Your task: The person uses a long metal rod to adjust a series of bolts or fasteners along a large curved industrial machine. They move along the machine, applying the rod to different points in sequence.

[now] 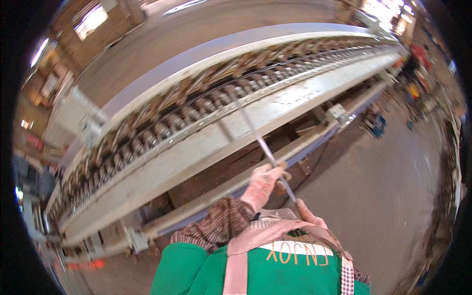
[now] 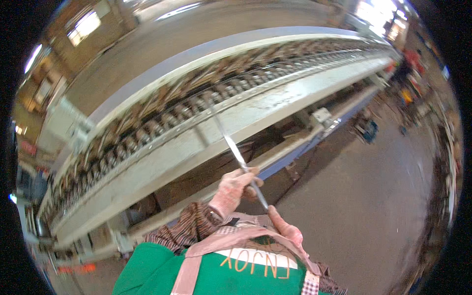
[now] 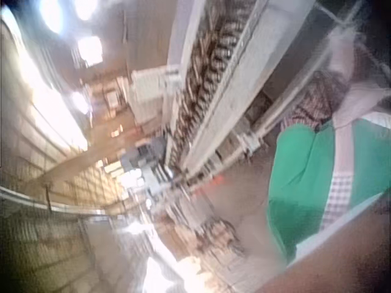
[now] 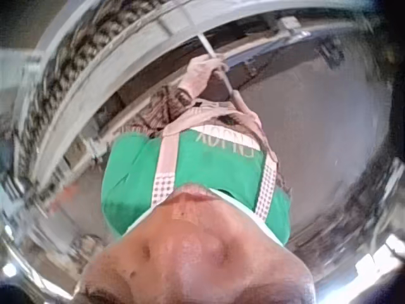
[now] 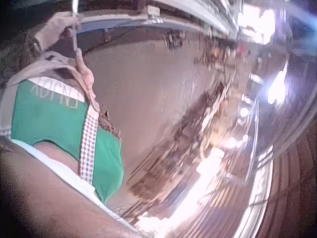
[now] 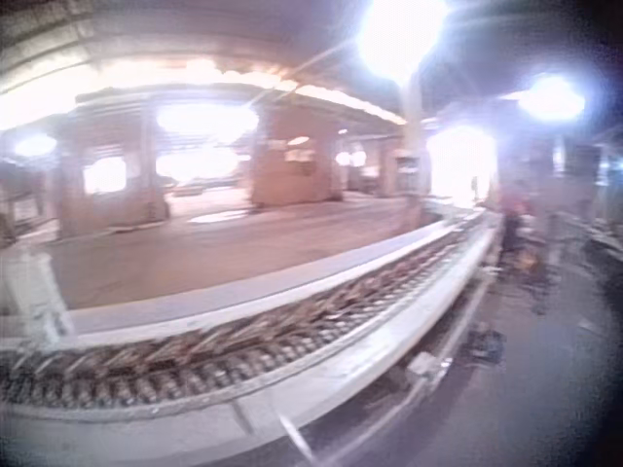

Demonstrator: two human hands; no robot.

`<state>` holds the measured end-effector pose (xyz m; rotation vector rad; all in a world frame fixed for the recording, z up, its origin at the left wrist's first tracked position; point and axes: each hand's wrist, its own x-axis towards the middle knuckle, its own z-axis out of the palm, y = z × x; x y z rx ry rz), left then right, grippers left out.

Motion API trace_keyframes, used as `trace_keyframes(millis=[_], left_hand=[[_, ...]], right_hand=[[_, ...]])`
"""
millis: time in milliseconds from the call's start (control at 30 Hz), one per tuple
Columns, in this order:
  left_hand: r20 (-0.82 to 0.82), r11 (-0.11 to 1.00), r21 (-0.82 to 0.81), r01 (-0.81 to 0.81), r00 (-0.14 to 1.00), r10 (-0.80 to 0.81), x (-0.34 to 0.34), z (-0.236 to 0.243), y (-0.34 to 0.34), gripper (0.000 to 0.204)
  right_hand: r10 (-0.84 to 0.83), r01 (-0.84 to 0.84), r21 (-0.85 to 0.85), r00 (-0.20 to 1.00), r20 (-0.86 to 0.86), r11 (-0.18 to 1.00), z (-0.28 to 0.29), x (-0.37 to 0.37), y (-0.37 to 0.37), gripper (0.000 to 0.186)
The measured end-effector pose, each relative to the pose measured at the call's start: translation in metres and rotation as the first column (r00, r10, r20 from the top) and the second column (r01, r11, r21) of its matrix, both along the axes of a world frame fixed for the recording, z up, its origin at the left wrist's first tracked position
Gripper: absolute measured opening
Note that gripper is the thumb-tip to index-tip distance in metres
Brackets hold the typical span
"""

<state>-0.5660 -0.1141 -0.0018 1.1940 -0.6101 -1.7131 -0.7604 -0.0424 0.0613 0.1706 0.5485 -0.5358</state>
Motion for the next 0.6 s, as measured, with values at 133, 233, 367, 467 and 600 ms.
trace_keyframes(millis=[133,233,367,467,600], left_hand=[[0.024,0.999,0.009,-0.049,0.999,0.049,0.003,0.002,0.005,0.038],[0.082,0.998,0.007,-0.058,0.995,0.057,0.022,0.000,0.004,0.040],[0.316,0.992,-0.080,-0.099,0.941,0.119,0.062,-0.010,-0.015,0.033],[0.225,0.979,-0.120,-0.162,0.957,0.186,0.091,-0.008,-0.028,0.035],[0.210,0.996,-0.088,-0.018,0.977,0.036,0.088,-0.003,-0.053,0.045]], right_hand=[[-0.103,0.010,-0.333,0.959,-0.264,0.943,-0.095,-0.045,0.032,0.060],[-0.167,-0.121,-0.491,0.848,-0.502,0.863,-0.053,-0.013,0.017,0.066],[-0.147,-0.165,-0.489,0.830,-0.538,0.856,-0.034,0.011,0.000,0.069],[-0.192,-0.224,-0.516,0.750,-0.633,0.827,-0.036,0.021,-0.007,0.065],[-0.337,-0.090,-0.547,0.701,-0.628,0.832,-0.019,0.039,-0.013,0.056]])
